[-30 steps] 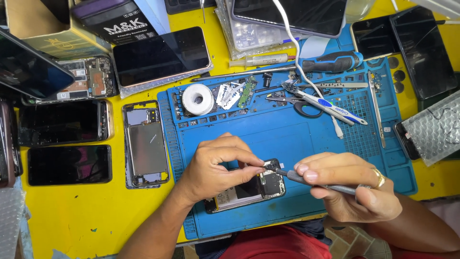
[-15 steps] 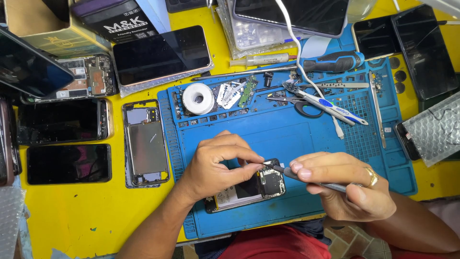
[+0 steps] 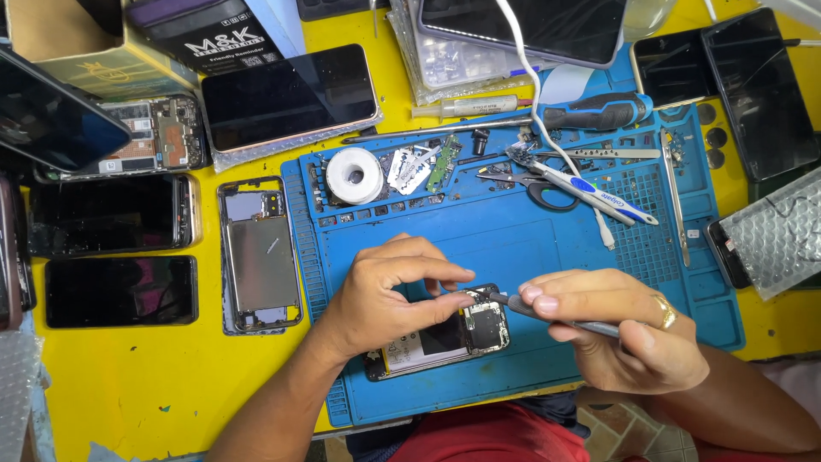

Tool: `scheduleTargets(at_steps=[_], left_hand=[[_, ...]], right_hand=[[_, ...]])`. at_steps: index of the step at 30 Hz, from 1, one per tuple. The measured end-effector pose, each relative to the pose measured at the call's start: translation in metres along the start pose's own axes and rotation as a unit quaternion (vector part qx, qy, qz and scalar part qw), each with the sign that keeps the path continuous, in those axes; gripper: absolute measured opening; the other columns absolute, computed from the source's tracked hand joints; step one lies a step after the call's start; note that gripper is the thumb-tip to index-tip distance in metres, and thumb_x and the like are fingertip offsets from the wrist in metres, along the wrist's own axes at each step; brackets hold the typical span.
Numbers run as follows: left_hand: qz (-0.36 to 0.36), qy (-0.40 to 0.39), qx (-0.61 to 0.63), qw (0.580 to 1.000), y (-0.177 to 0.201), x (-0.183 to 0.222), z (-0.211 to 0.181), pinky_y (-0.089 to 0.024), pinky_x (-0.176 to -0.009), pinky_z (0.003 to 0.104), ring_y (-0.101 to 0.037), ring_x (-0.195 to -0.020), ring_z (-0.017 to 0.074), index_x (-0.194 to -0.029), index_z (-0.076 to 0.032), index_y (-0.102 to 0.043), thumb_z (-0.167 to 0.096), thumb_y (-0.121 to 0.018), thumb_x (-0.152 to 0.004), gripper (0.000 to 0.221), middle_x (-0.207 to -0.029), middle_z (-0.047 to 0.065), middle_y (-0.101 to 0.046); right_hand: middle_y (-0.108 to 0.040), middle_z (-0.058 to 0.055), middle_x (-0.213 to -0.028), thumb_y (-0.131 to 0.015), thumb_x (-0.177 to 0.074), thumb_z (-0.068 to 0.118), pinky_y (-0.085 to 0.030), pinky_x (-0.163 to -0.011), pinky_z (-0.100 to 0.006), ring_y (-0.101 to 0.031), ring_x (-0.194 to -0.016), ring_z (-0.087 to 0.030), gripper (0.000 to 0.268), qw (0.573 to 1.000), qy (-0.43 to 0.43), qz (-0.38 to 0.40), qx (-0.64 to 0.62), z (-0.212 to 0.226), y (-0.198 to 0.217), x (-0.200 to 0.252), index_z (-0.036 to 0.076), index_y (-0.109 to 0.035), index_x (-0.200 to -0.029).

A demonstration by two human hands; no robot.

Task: Disassembling a smartphone by removing internal screws and prying off the mid-frame to access internal components.

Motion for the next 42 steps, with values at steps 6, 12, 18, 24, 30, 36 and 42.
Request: scheduleTargets(at_steps=[6,12,18,24,30,36,42], left_hand=[[0.002,-0.02,-0.034,0.999,0.01,-0.003,-0.006,-0.054,-0.074,0.025,-0.065,-0.075,0.0136,-0.111,-0.007,-0.075,-0.013,-0.088,-0.084,0.03,-0.089,0.005,-0.072],[0.066,-0.009,-0.212,0.975,0.007,0.004,0.012,-0.045,-0.077,0.037,-0.062,-0.071,0.0197,-0.092,-0.017,-0.079,-0.018,-0.079,-0.09,0.003,-0.083,-0.003,-0.07],[0.149,-0.105,-0.295,0.938,-0.022,0.019,0.004,-0.035,-0.059,0.04,-0.053,-0.058,0.0274,-0.098,-0.022,-0.075,-0.03,-0.07,-0.1,0.01,-0.065,0.001,-0.049],[0.142,-0.096,-0.297,0.939,-0.027,0.018,0.009,-0.039,-0.061,0.041,-0.057,-0.06,0.0281,-0.105,-0.016,-0.077,-0.025,-0.07,-0.1,0.013,-0.067,0.003,-0.055],[0.138,-0.099,-0.31,0.935,-0.03,0.018,0.008,-0.04,-0.062,0.04,-0.056,-0.06,0.0271,-0.096,-0.017,-0.075,-0.025,-0.071,-0.101,0.01,-0.069,0.004,-0.055],[0.153,-0.104,-0.347,0.919,-0.034,0.019,0.007,-0.039,-0.061,0.04,-0.056,-0.059,0.0271,-0.097,-0.018,-0.074,-0.026,-0.069,-0.102,0.011,-0.066,0.002,-0.054],[0.158,-0.103,-0.354,0.916,-0.034,0.019,0.007,-0.04,-0.062,0.041,-0.057,-0.059,0.0281,-0.095,-0.019,-0.073,-0.03,-0.067,-0.102,0.014,-0.067,0.003,-0.057]], right_hand=[[-0.069,-0.021,-0.108,-0.061,-0.095,-0.014,-0.077,-0.089,-0.049,-0.078,-0.097,-0.035,0.069,1.0,0.003,0.016,0.021,0.002,0.0,-0.009,0.019,-0.038,-0.15],[-0.067,-0.026,-0.126,-0.062,-0.098,-0.016,-0.072,-0.093,-0.042,-0.078,-0.108,-0.043,0.047,0.977,-0.011,0.21,0.034,-0.014,-0.012,-0.01,-0.003,-0.044,-0.141],[-0.063,-0.028,-0.121,-0.047,-0.105,-0.003,-0.069,-0.095,-0.047,-0.072,-0.111,-0.045,0.034,0.953,-0.018,0.302,0.017,-0.017,-0.025,-0.005,-0.009,-0.043,-0.138],[-0.065,-0.029,-0.121,-0.046,-0.107,0.0,-0.067,-0.093,-0.046,-0.074,-0.111,-0.045,0.031,0.951,-0.027,0.307,0.01,-0.019,-0.03,-0.007,-0.009,-0.046,-0.137],[-0.065,-0.03,-0.12,-0.044,-0.107,0.005,-0.069,-0.093,-0.047,-0.075,-0.108,-0.045,0.029,0.953,-0.027,0.303,0.007,-0.018,-0.032,-0.011,-0.01,-0.05,-0.132],[-0.065,-0.028,-0.12,-0.042,-0.108,0.004,-0.067,-0.093,-0.046,-0.074,-0.108,-0.044,0.031,0.949,-0.028,0.313,0.006,-0.021,-0.034,-0.01,-0.009,-0.048,-0.136],[-0.064,-0.02,-0.113,-0.063,-0.102,0.0,-0.068,-0.097,-0.051,-0.071,-0.1,-0.036,0.03,0.952,-0.012,0.301,0.056,-0.02,-0.038,-0.014,0.003,-0.057,-0.13]])
Point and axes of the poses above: each hand's wrist, its own x-axis away from the middle knuckle, its own y-axis out of the back of the hand, z = x × y, the point moved 8 cm from there along -x, towards the middle knuckle
